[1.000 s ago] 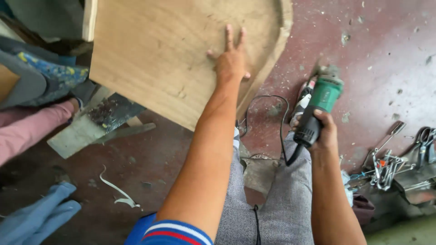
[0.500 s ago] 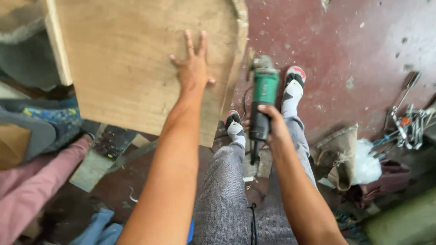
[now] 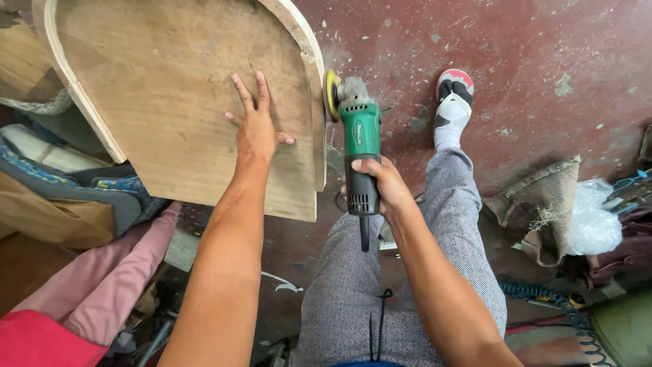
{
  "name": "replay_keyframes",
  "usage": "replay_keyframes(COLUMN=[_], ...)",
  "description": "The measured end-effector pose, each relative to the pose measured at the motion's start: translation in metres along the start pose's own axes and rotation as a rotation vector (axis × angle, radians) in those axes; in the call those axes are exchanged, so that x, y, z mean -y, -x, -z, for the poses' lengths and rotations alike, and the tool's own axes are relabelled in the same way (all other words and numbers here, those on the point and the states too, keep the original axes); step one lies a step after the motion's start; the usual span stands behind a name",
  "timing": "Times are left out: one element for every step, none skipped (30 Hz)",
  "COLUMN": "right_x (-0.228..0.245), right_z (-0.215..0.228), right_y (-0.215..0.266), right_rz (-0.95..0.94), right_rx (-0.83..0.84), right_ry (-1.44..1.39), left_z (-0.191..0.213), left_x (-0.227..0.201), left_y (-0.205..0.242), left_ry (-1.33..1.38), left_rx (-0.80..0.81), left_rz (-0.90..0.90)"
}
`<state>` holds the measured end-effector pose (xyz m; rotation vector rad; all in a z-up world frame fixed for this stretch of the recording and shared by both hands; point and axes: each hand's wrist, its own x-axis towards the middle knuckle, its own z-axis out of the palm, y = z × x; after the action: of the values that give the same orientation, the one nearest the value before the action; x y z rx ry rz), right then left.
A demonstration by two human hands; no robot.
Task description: The person uses a green angle grinder with a sanding disc to smooth the curved edge of a large wooden board. They hold the board steady with their left hand while moving the grinder along the perimeter. Later, they sand a smaller wooden piece held in their left hand.
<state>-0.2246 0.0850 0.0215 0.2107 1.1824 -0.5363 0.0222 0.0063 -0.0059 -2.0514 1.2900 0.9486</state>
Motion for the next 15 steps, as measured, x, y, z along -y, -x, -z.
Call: replay_keyframes(right_x=[0.003, 0.006, 0.009, 0.012, 0.014, 0.019, 0.016, 0.014, 0.012, 0.011, 0.01, 0.007, 0.009, 0.01, 0.01], right_z=[-0.003, -0.003, -0.003, -0.006, -0.008, -0.012, -0.009, -0.005, -0.001, 0.0, 0.0, 0.0, 0.0, -0.001, -0.002], right_y=[-0.004, -0.008, -0.013, -0.018, -0.023, -0.03, -0.028, -0.025, -0.022, -0.019, -0.017, -0.014, -0.018, -0.021, -0.025], right_rz=[-0.006, 0.0, 0.007, -0.001, 0.021, 0.049, 0.048, 0.028, 0.007, 0.009, -0.018, -0.046, -0.047, -0.031, -0.015], right_rx=[0.001, 0.01, 0.019, 0.02, 0.032, 0.044, 0.045, 0.033, 0.021, 0.021, 0.01, -0.001, -0.002, 0.001, 0.004], right_ry=[-0.006, 0.002, 0.01, 0.006, 0.005, 0.002, -0.004, 0.001, 0.006, 0.003, -0.005, -0.013, -0.016, -0.016, -0.017], left_z=[0.001, 0.0, -0.001, -0.004, -0.005, -0.005, -0.003, -0.002, -0.002, -0.002, -0.003, -0.004, -0.004, -0.005, -0.007], left_x=[0.001, 0.0, 0.0, 0.001, 0.003, 0.003, 0.002, 0.0, -0.002, -0.002, -0.002, -0.001, -0.001, 0.001, 0.002], left_y=[0.0, -0.001, -0.002, -0.002, -0.002, -0.004, -0.003, -0.002, -0.002, -0.002, -0.003, -0.003, -0.005, -0.005, -0.005], left_ry=[-0.007, 0.0, 0.007, 0.001, -0.003, -0.008, -0.015, -0.013, -0.011, -0.013, -0.02, -0.028, -0.031, -0.032, -0.032], left_rx=[0.003, 0.001, -0.001, 0.003, -0.003, -0.014, -0.014, -0.01, -0.006, -0.006, -0.01, -0.012, -0.012, -0.012, -0.013], left_rz=[0.004, 0.008, 0.011, 0.017, 0.011, 0.0, 0.0, 0.007, 0.014, 0.012, 0.012, 0.012, 0.011, 0.011, 0.012])
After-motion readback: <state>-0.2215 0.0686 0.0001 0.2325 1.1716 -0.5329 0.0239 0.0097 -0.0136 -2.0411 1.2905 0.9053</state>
